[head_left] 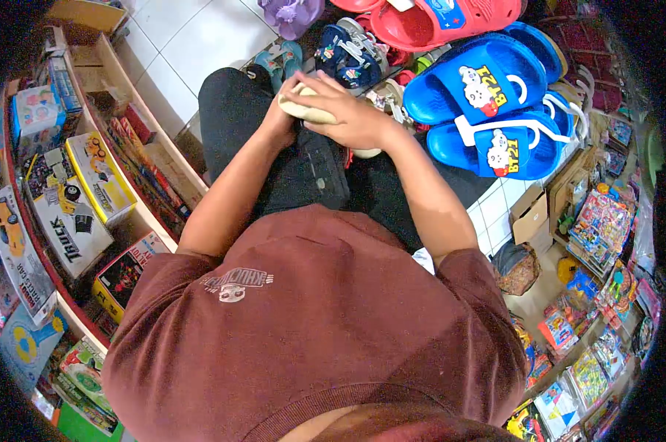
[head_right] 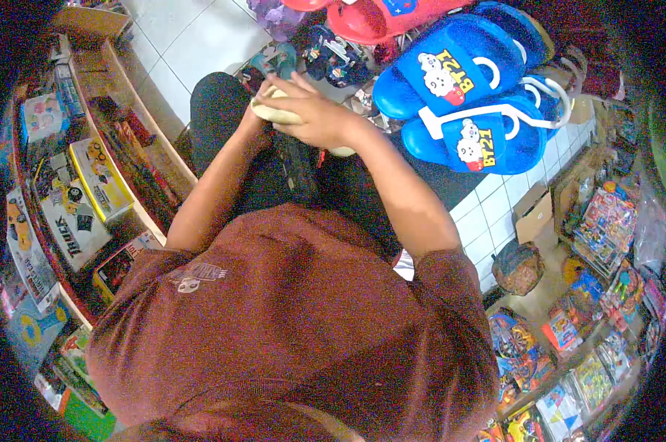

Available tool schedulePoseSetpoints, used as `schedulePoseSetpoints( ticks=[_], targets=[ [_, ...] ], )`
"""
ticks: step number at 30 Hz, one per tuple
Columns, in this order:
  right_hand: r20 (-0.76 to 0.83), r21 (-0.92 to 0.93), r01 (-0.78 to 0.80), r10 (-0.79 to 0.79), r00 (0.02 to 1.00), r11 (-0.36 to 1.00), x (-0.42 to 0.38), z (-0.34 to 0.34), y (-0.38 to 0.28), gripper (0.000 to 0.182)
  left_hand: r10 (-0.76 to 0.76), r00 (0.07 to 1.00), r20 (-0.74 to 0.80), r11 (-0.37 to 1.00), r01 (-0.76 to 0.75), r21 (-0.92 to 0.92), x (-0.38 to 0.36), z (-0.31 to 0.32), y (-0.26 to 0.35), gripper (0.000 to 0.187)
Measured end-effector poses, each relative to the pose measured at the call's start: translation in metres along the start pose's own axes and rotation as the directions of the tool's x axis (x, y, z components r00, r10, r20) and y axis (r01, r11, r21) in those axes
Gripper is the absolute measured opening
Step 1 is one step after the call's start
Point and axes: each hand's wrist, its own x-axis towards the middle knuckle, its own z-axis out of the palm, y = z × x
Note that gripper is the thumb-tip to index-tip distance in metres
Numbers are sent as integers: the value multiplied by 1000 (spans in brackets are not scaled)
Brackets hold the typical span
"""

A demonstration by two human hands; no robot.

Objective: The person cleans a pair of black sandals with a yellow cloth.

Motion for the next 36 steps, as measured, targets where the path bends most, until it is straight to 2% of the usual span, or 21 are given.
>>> schedulePoseSetpoints(
  ticks=[2,3,4,6,7,9,11,12,14,15,16,18,20,21,22,24,27,30,31,32,36],
  targets=[
    [119,-19,78,-75,990,997,-13,-6,18,54,82,995,-53,996,-80,41,23,-15,-25,53],
    [193,67,98,-109,975,993,-22,-19,9,55,-287,958,-6,923,275,-271,27,-17,-16,52],
    [254,182,75,-121,960,980,-26,-25,-4,59,-114,978,-174,991,100,-90,-11,17,22,51],
    [260,268,66,-138,956,961,-32,-39,-21,62,-88,962,-258,996,86,-20,-4,12,16,48],
    [193,268,203,-259,946,942,-23,-48,-29,62,-160,975,-157,980,138,-141,6,2,6,48],
    [-152,230,-9,45,987,973,-24,-43,-44,49,-227,973,-44,941,208,-268,4,4,6,49],
    [-425,117,-112,151,893,987,-5,-38,-52,43,-272,962,17,930,267,-252,-1,7,10,51],
    [-383,16,-107,105,918,994,0,-32,-43,43,-303,950,73,924,312,-220,6,-2,7,51],
    [-286,-191,-77,20,958,979,3,-7,-13,45,-117,987,-110,987,102,-127,-4,13,9,50],
    [-181,-59,-87,75,981,994,0,8,-3,46,-66,998,8,997,67,-38,4,-4,-4,48],
    [-249,-14,-186,176,952,982,-2,17,-8,46,-64,996,54,996,67,-60,1,-1,-1,46],
    [-252,-126,-186,150,956,974,-12,17,-20,47,-48,985,168,974,83,-209,22,-16,-20,45],
    [-198,-185,-189,152,968,964,-28,16,-34,47,-14,999,52,1000,14,0,14,-13,-22,44],
    [-174,-220,-190,153,973,957,-38,12,-41,47,-184,981,54,970,191,-151,15,-6,-12,41],
    [-148,-156,-200,177,973,967,-49,7,-54,47,-350,935,54,887,349,-302,17,2,-2,40],
    [-70,-158,-253,245,967,954,-64,-2,-76,45,-319,947,-17,929,310,-201,20,1,-2,36],
    [74,141,-366,359,930,920,-84,-23,-101,42,-386,923,-6,875,364,-320,17,2,4,33],
    [-12,366,-430,466,885,825,-83,-41,-105,39,-350,936,-44,905,326,-274,15,1,3,37],
    [-264,205,-365,411,873,908,-75,-36,-107,37,-328,943,-59,919,304,-249,14,1,3,41],
    [-355,111,-344,361,862,932,-62,-33,-106,37,-310,948,-78,929,285,-235,12,2,5,38],
    [-553,-284,-320,118,824,904,1,-12,-83,37,-102,993,-58,983,92,-160,-3,9,15,39]
  ],
)
